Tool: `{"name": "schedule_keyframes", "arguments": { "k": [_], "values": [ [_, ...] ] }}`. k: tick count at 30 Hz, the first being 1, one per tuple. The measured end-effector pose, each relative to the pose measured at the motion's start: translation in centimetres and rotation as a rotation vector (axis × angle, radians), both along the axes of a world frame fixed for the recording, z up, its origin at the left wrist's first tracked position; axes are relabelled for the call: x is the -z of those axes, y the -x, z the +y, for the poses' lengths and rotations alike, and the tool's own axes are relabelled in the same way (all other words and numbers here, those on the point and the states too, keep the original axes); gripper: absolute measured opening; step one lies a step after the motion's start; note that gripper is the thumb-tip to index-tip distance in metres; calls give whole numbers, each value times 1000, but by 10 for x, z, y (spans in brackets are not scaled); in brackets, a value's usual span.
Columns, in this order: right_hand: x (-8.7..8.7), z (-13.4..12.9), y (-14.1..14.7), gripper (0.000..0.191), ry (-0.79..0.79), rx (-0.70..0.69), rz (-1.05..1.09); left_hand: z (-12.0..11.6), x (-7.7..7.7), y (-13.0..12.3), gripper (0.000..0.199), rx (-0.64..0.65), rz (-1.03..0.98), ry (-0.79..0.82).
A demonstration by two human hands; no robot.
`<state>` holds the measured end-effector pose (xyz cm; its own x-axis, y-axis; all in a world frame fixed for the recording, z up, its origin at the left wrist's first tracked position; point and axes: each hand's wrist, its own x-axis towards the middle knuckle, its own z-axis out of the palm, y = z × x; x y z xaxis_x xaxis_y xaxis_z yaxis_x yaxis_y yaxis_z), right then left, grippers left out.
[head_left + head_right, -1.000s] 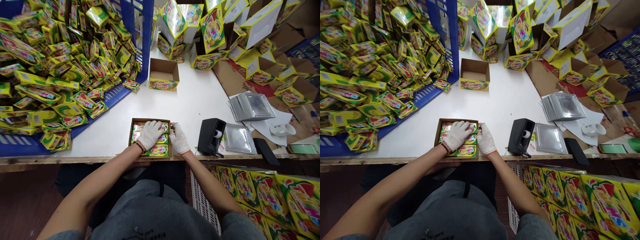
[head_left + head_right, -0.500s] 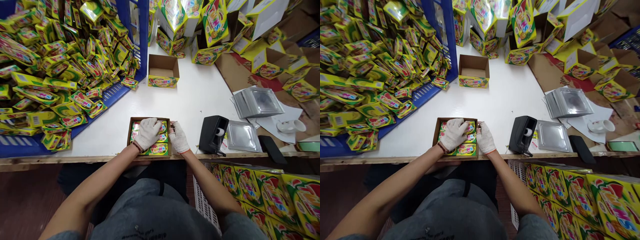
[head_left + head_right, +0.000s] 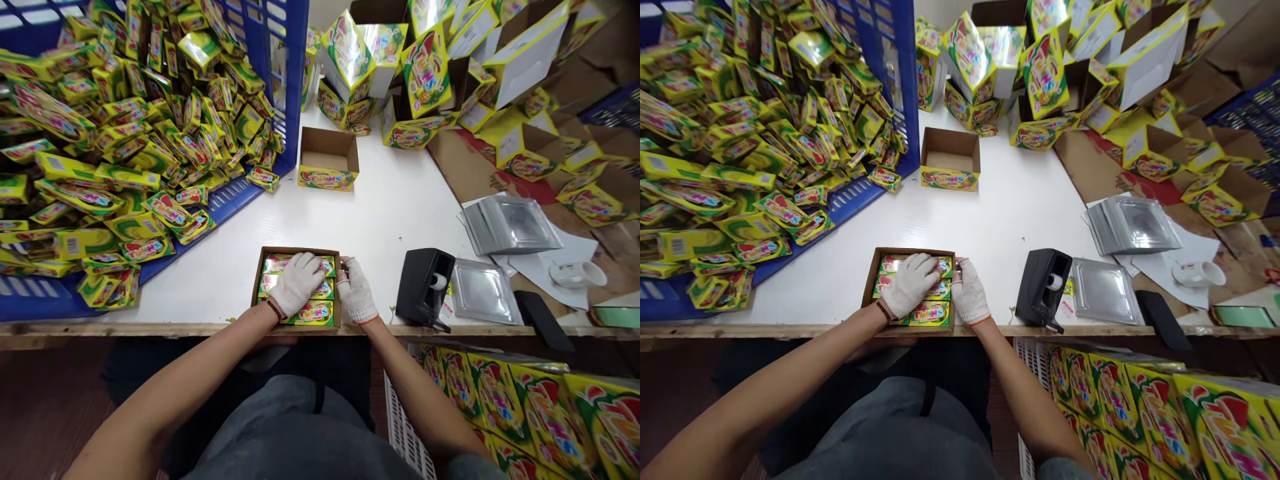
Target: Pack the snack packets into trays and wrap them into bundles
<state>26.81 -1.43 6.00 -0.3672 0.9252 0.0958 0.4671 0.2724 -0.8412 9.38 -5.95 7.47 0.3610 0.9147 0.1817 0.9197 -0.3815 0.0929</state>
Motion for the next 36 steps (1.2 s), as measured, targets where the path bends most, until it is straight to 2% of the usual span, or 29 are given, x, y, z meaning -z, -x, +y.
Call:
{"name": "schedule_keyframes", "arguments": {
  "k": [4,7,10,13,16,19,22,26,29,32,36],
  "values": [
    [1,2,-1,28,-25,-12,-20,4,6,-1,28,136,23,52],
    [2,3,-3,27,-29,-43,-31,6,4,-3,23,111,14,77],
    [-3,3,-6,30,-104,-64,-113,-2,-8,-6,20,-129,-3,111],
    [-20,5,-1,33,-327,-108,-359,-17,-20,-4,18,-406,-37,159],
    [-43,9,19,28,-438,-372,-635,-28,-27,6,18,-478,-72,234],
    [-59,15,48,28,-390,-622,-792,-33,-32,14,17,-435,-41,326],
    [-63,21,70,44,-332,-725,-862,-42,-37,15,21,-371,4,411],
    [-64,23,80,52,-222,-722,-897,-56,-35,5,24,-142,-54,465],
    [-64,21,83,49,-212,-688,-965,-61,-28,-6,24,15,-157,366],
    [-63,20,84,50,-288,-713,-1002,-61,-19,-16,28,42,-214,272],
    [-66,24,75,52,-303,-788,-967,-63,-10,-28,38,-22,-198,252]
  ]
}}
